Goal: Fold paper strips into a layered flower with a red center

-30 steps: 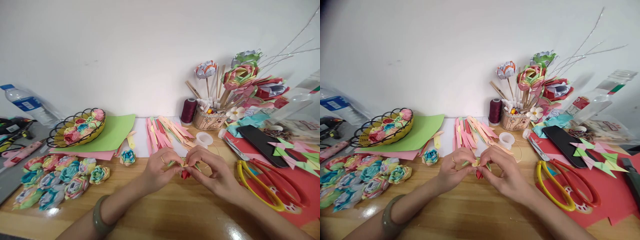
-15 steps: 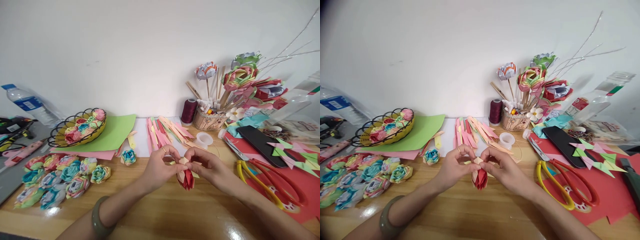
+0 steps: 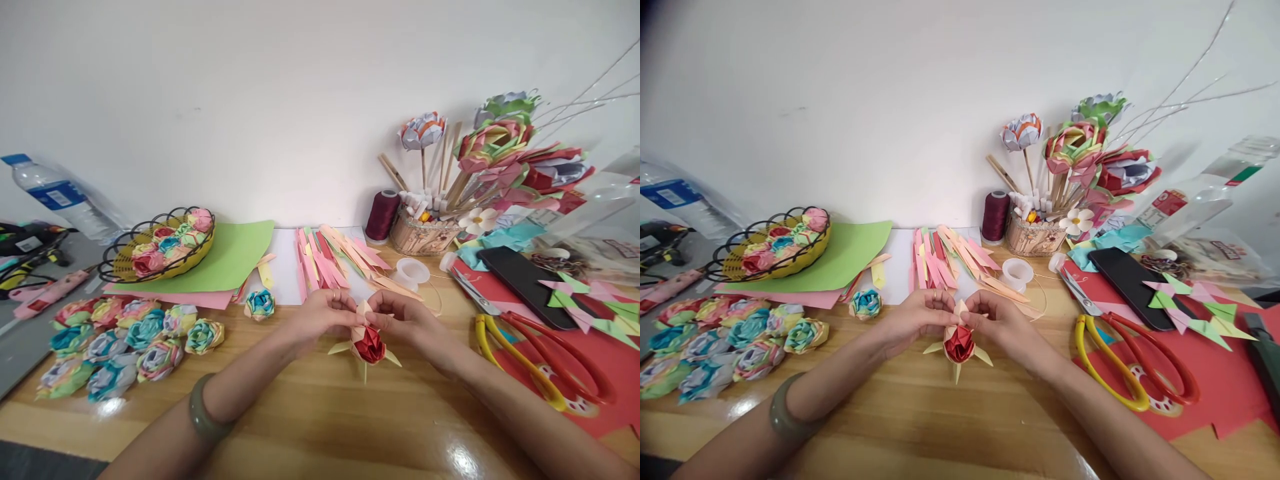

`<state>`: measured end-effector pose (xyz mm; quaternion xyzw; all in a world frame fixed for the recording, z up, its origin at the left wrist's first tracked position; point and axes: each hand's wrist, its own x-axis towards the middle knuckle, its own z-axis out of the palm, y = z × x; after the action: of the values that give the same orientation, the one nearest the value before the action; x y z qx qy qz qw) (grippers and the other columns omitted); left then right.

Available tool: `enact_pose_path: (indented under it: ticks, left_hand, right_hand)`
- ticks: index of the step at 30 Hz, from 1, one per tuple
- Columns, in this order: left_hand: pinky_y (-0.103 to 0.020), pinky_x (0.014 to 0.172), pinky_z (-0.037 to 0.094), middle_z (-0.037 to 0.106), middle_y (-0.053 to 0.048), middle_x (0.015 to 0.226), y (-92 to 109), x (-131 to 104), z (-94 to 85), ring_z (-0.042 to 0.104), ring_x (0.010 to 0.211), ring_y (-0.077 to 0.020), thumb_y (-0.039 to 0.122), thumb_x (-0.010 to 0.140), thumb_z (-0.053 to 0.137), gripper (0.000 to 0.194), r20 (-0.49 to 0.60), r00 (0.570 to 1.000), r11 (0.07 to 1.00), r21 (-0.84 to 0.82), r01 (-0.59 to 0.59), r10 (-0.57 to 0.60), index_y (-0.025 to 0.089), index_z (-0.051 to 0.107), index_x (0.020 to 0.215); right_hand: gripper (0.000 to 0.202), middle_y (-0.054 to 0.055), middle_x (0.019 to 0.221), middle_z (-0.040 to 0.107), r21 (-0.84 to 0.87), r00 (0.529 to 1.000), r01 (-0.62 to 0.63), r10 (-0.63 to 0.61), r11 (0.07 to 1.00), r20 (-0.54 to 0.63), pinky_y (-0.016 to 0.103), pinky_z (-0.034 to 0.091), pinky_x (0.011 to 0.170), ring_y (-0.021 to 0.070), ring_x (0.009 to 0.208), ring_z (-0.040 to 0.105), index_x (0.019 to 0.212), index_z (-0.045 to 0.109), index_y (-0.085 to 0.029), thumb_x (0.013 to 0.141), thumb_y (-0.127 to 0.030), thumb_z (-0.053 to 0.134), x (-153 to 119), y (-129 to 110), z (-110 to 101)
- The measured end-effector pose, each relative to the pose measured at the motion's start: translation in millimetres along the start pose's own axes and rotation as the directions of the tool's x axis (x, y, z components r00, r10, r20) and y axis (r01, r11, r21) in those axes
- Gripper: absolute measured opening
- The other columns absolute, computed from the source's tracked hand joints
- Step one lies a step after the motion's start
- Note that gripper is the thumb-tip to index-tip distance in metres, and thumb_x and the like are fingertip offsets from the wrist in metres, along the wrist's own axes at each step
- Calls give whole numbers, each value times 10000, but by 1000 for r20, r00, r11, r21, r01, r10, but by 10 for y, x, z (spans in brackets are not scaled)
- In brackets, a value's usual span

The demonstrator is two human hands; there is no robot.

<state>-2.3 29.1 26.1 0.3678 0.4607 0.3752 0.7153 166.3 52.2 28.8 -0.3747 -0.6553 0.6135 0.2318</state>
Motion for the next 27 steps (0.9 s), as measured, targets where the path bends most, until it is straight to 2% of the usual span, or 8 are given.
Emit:
enact_pose_path:
  ticks: [5, 13, 16, 21, 27]
  left_hand:
    - [-235, 546, 432, 572, 24, 520, -26, 44, -47, 550, 479, -84, 149, 494, 742, 236, -37, 999, 1000, 7, 20, -20, 108, 540, 609]
    - [-238, 566, 453, 605, -4, 586, 2, 47, -64, 577, 518, -92, 120, 484, 723, 247, 0, 991, 990, -42, 134, -134, 84, 595, 692]
    - [-234, 553, 450, 593, 2, 564, 2, 37, -56, 568, 504, -87, 114, 483, 717, 220, 0, 993, 992, -42, 120, -121, 88, 586, 657]
    - [-237, 541, 448, 587, 7, 536, -13, 31, -54, 557, 477, -85, 126, 495, 706, 191, 19, 995, 995, -15, 103, -102, 91, 585, 638]
    - [-235, 527, 445, 593, 8, 516, -34, 50, -26, 556, 468, -91, 114, 486, 684, 165, -21, 997, 997, -3, 75, -75, 95, 591, 622]
  right_hand:
    - [269, 19, 749, 583, 50, 993, -78, 73, 996, 97, 281, 398, 655, 130, 691, 537, 798, 532, -137, 712, -376, 621, 41, 17, -17]
    - [217, -26, 661, 556, 49, 987, -151, 148, 987, 69, 245, 373, 612, 93, 608, 508, 713, 548, -140, 663, -322, 654, 74, 67, -49]
    - [202, -35, 651, 544, 42, 987, -150, 147, 988, 68, 234, 366, 595, 87, 595, 500, 710, 553, -145, 662, -314, 653, 76, 71, -50]
    - [173, -40, 650, 548, 50, 985, -118, 110, 992, 131, 221, 368, 587, 84, 598, 500, 726, 555, -151, 690, -301, 635, 58, 62, -44]
    - [141, -14, 680, 579, 7, 990, -125, 124, 992, 64, 242, 386, 606, 102, 625, 519, 722, 564, -144, 676, -261, 628, 69, 95, -27]
